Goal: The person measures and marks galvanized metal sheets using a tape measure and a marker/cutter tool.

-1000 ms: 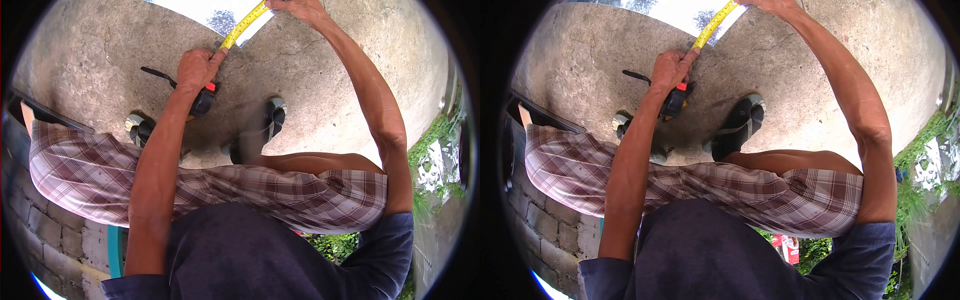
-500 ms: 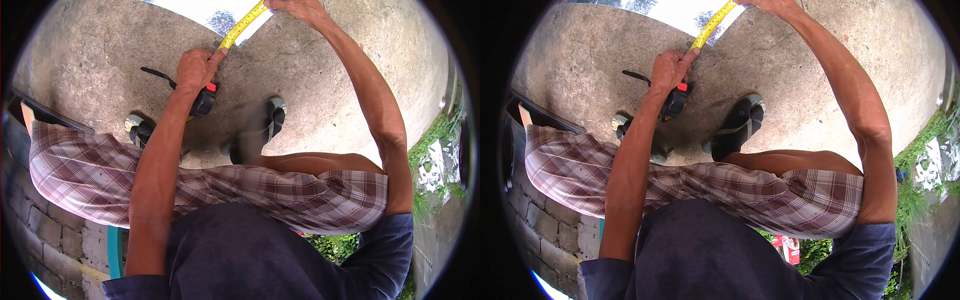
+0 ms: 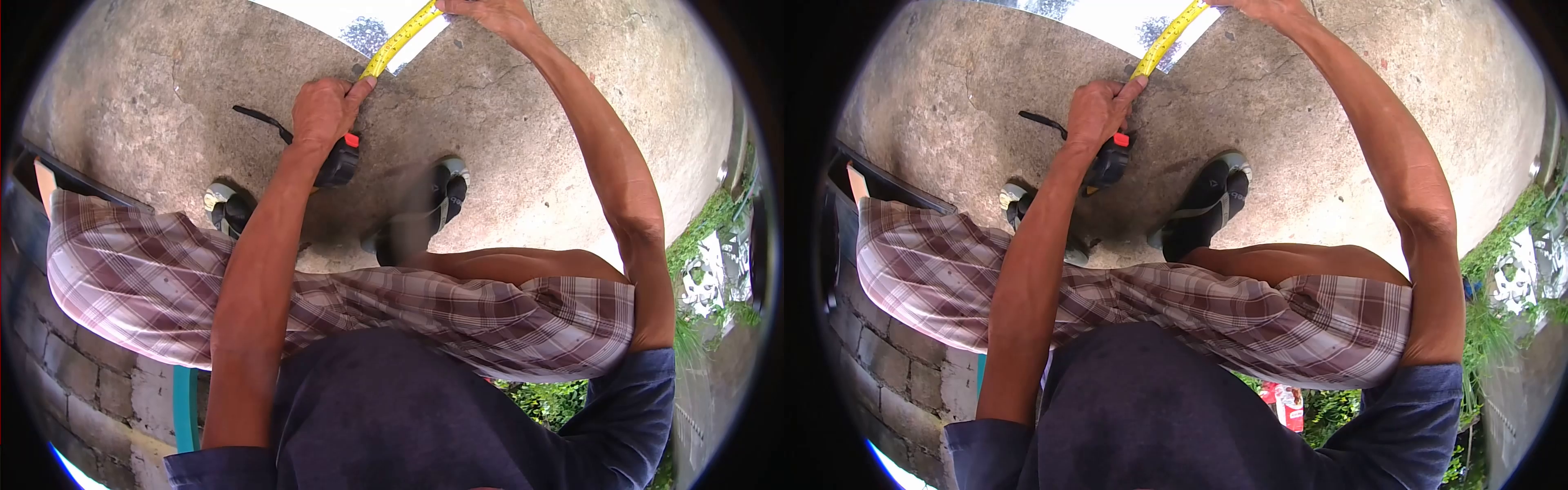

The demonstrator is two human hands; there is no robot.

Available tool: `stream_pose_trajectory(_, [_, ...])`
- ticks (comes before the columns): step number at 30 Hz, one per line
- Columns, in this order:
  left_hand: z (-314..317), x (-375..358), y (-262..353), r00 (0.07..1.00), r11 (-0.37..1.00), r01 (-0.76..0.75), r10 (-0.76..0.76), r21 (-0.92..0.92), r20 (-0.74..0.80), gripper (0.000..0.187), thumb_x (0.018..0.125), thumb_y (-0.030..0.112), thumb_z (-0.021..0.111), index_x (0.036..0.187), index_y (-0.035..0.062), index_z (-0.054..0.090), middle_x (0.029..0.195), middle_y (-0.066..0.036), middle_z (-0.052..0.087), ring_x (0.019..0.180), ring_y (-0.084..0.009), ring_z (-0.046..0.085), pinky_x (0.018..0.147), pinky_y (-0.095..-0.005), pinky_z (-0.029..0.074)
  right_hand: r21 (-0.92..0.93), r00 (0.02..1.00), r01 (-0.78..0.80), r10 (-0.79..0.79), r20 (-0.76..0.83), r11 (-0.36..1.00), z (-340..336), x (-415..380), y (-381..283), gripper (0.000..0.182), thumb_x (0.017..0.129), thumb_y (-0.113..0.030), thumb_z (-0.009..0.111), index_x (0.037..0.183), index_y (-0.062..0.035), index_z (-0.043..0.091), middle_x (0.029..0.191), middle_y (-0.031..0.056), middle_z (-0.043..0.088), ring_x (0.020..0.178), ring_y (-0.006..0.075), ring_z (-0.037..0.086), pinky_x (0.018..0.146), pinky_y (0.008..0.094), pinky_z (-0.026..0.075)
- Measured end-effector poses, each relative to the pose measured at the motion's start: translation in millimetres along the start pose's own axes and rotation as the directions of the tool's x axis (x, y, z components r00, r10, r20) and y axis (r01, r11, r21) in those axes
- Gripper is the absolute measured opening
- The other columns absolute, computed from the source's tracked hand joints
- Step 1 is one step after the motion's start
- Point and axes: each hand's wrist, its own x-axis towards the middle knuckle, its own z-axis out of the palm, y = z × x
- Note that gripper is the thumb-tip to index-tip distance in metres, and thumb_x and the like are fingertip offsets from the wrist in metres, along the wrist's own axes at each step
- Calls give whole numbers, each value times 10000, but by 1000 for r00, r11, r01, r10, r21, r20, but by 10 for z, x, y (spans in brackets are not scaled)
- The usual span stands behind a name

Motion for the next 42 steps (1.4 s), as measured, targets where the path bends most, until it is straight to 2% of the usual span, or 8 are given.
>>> stream_pose_trajectory(5, [19,3,-16,1000,1000,-15,15,2,-21,599,924,576,606,699,35,734,638,-191,648,653,-382,652,656,-483,536,248,995,102,-100,-20,963,67,5,58,252,816,-161,769,899,64,694,969,73,741,895,123,652,784,294,512])
stream_pose_trajectory(11, [33,17,-54,998,998,-57,57,-5,-33,588,937,553,600,686,37,728,627,-192,641,624,-391,643,628,-481,531,78,1000,26,-27,2,997,12,-5,-16,266,818,-164,772,914,72,695,972,72,739,899,122,649,791,292,511])
stream_pose_trajectory(20, [115,-119,-35,897,921,-319,370,224,-243,543,958,470,615,694,-1,678,612,-213,600,523,-399,573,525,-446,487,47,999,37,-37,-7,998,25,25,-26,352,809,-229,773,976,73,700,914,86,728,862,144,650,763,315,512])
stream_pose_trajectory(23, [118,-134,-39,939,949,-246,283,197,-193,525,934,508,619,725,35,712,644,-200,641,599,-406,635,574,-479,512,-184,993,-119,122,3,976,-51,-5,-170,416,790,-295,777,994,60,706,885,129,723,835,175,652,753,338,509])
stream_pose_trajectory(26, [115,-138,-47,943,958,-284,284,24,-172,543,940,513,616,709,29,701,602,-183,627,543,-374,621,556,-453,509,-156,996,-87,89,6,984,-48,27,-98,451,778,-346,762,995,46,712,873,173,716,810,224,662,750,365,512])
stream_pose_trajectory(35, [-13,-204,14,991,780,81,3,-621,134,459,913,409,726,700,5,687,596,-29,616,487,-101,579,506,-291,481,-200,999,-23,28,22,979,-29,83,-8,442,772,-342,734,999,36,716,878,202,710,837,275,679,758,398,520])
stream_pose_trajectory(38, [-29,-188,18,981,771,119,6,-626,194,451,915,398,724,706,0,690,580,-34,606,488,-102,578,508,-292,481,-248,999,49,-47,13,968,-20,120,28,434,769,-336,735,995,33,717,877,212,708,822,288,682,748,405,523])
stream_pose_trajectory(42, [-63,-178,36,997,932,-64,70,-356,6,472,939,405,701,713,-9,679,572,-38,579,491,-122,570,497,-306,464,-234,999,-30,34,15,972,-23,122,-13,434,772,-340,731,999,29,714,886,220,709,812,296,685,735,408,526])
